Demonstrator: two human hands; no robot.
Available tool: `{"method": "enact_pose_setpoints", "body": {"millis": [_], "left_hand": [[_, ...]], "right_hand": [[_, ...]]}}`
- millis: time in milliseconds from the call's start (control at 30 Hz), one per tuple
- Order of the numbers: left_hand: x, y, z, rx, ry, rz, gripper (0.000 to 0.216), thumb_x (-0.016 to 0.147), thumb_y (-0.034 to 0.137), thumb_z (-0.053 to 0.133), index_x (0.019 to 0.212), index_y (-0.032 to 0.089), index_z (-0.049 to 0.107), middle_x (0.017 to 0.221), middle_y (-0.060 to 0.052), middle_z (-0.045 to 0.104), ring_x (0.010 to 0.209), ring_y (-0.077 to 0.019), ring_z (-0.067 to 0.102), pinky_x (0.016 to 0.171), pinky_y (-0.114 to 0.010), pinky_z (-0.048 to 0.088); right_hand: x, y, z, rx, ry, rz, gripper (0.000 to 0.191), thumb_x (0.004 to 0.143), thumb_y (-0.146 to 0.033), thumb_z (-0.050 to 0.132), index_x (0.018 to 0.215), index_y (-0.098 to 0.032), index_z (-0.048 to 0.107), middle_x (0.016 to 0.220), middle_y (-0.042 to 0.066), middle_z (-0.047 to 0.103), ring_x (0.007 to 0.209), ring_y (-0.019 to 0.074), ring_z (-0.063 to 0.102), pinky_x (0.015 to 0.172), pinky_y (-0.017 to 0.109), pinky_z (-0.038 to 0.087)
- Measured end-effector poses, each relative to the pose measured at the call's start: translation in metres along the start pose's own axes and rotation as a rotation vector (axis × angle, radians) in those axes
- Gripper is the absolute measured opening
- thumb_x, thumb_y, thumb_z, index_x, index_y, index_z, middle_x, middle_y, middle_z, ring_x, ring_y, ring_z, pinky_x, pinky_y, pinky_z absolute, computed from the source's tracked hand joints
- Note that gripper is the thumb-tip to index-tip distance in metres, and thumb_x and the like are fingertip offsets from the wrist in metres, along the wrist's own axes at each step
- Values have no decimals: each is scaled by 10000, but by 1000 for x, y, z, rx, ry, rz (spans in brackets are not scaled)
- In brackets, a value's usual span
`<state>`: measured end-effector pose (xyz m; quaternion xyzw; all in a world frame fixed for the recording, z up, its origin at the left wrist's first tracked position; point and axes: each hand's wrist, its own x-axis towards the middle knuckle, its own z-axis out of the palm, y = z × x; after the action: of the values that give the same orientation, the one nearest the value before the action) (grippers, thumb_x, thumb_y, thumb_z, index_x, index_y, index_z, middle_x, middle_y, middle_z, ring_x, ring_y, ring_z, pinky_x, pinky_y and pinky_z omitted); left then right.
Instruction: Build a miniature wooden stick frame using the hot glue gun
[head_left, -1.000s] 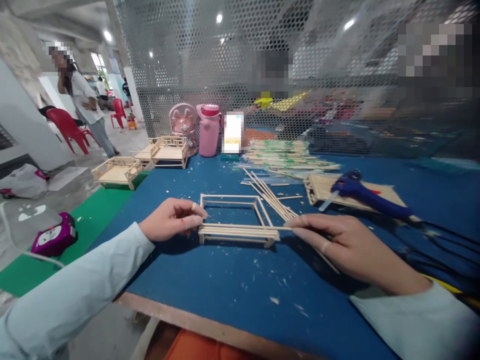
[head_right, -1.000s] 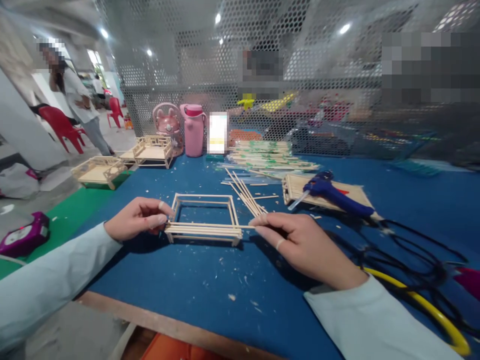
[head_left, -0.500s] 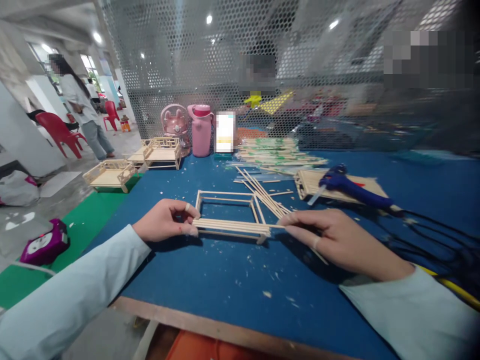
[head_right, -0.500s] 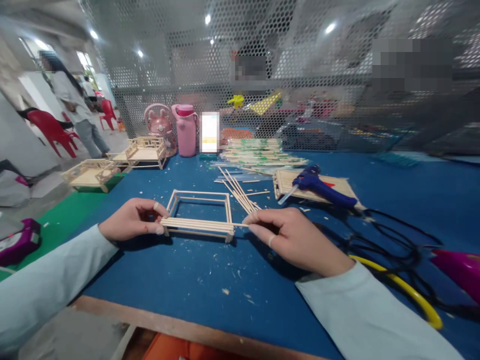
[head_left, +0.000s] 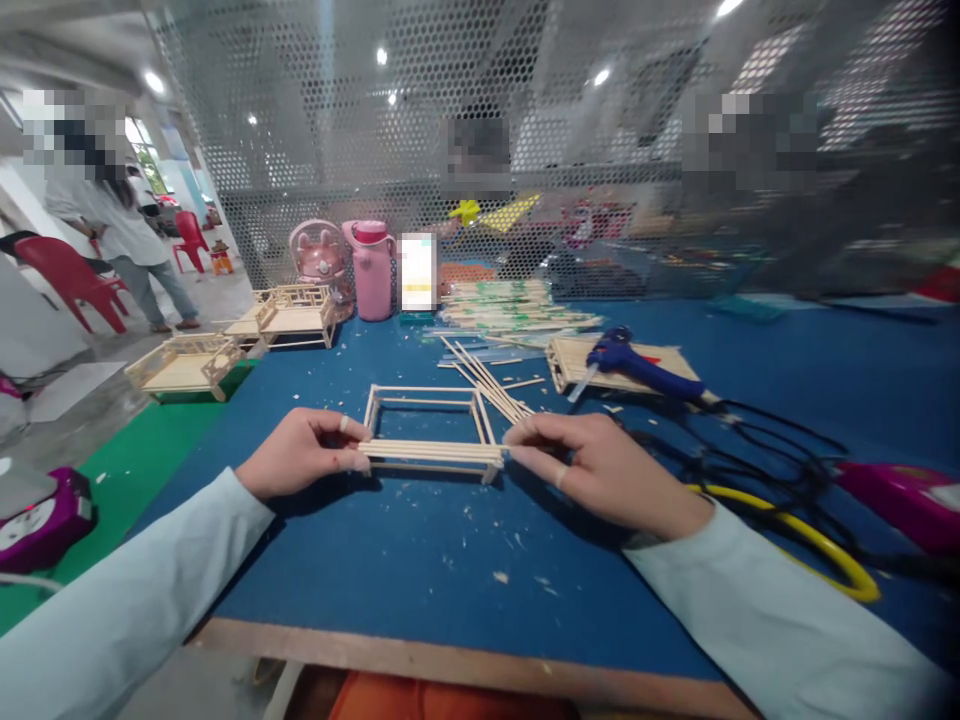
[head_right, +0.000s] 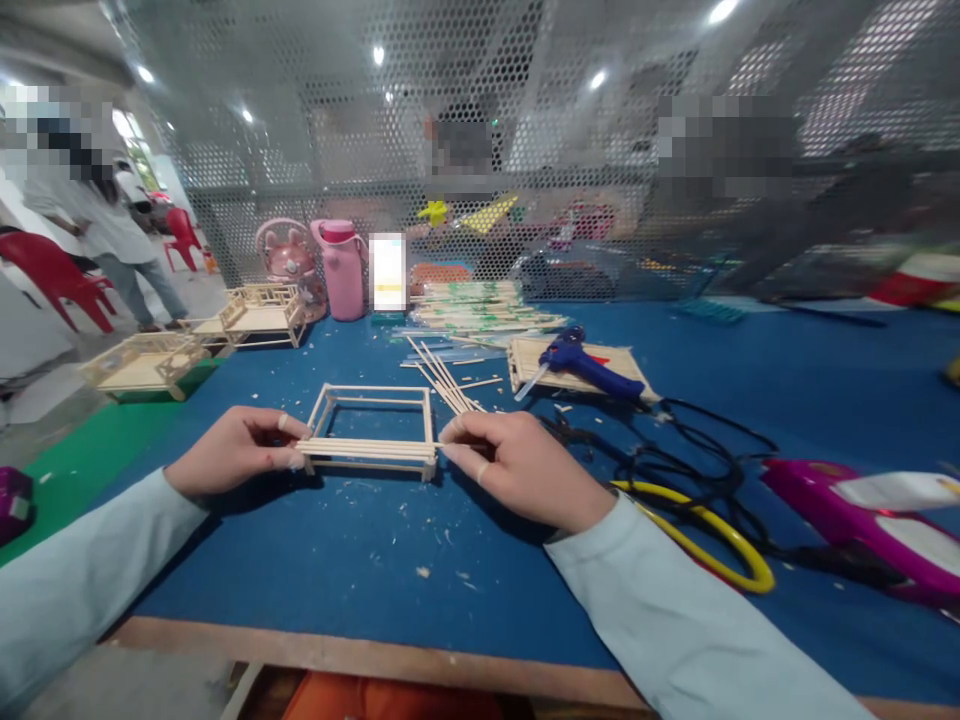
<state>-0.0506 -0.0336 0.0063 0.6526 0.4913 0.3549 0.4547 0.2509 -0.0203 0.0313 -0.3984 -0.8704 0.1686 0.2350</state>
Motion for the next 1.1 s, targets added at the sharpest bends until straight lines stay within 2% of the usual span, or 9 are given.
{"method": "enact_pose_setpoints", "body": {"millis": [300, 567, 733, 967, 1100], "left_hand": [[1, 2, 4, -76, 73, 12, 235, 570, 190, 763, 744, 107, 628, 624, 9, 601, 572, -86, 521, 598, -236, 446], [2, -2, 7, -86, 143, 6, 240, 533, 205, 760, 706, 108, 626, 605, 7, 603, 554, -85, 524, 582, -234, 436], [1, -3, 6, 23, 154, 6, 262, 586, 263, 746, 778, 105, 663, 648, -23, 645, 580, -108, 554, 597, -250, 461], [-5, 0, 8, 274, 217, 110, 227, 693, 320, 695, 824, 136, 717, 741, -52, 704, 661, -147, 599, 661, -273, 489], [-6, 1, 11, 235, 233, 95, 217, 691, 309, 699, 826, 140, 710, 812, -64, 720, 729, -169, 632, 721, -290, 502]], "right_hand": [[2, 0, 2, -12, 16, -37, 213, 855, -301, 475, 766, -214, 648, 714, 21, 687, 617, 155, 608, 586, 273, 454], [4, 4, 3, -15, 3, -64, 232, 864, -347, 474, 781, -239, 662, 764, 36, 713, 668, 202, 650, 627, 332, 496], [4, 2, 3, -19, 14, -58, 222, 851, -354, 489, 778, -239, 664, 749, 43, 715, 641, 207, 647, 588, 327, 496], [2, -1, 1, -6, -17, -25, 224, 853, -315, 465, 752, -228, 645, 650, 22, 658, 539, 153, 566, 528, 290, 444], [-1, -4, 1, 17, -64, 6, 113, 793, -275, 527, 798, -208, 617, 679, 9, 648, 547, 130, 557, 524, 255, 436]]}}
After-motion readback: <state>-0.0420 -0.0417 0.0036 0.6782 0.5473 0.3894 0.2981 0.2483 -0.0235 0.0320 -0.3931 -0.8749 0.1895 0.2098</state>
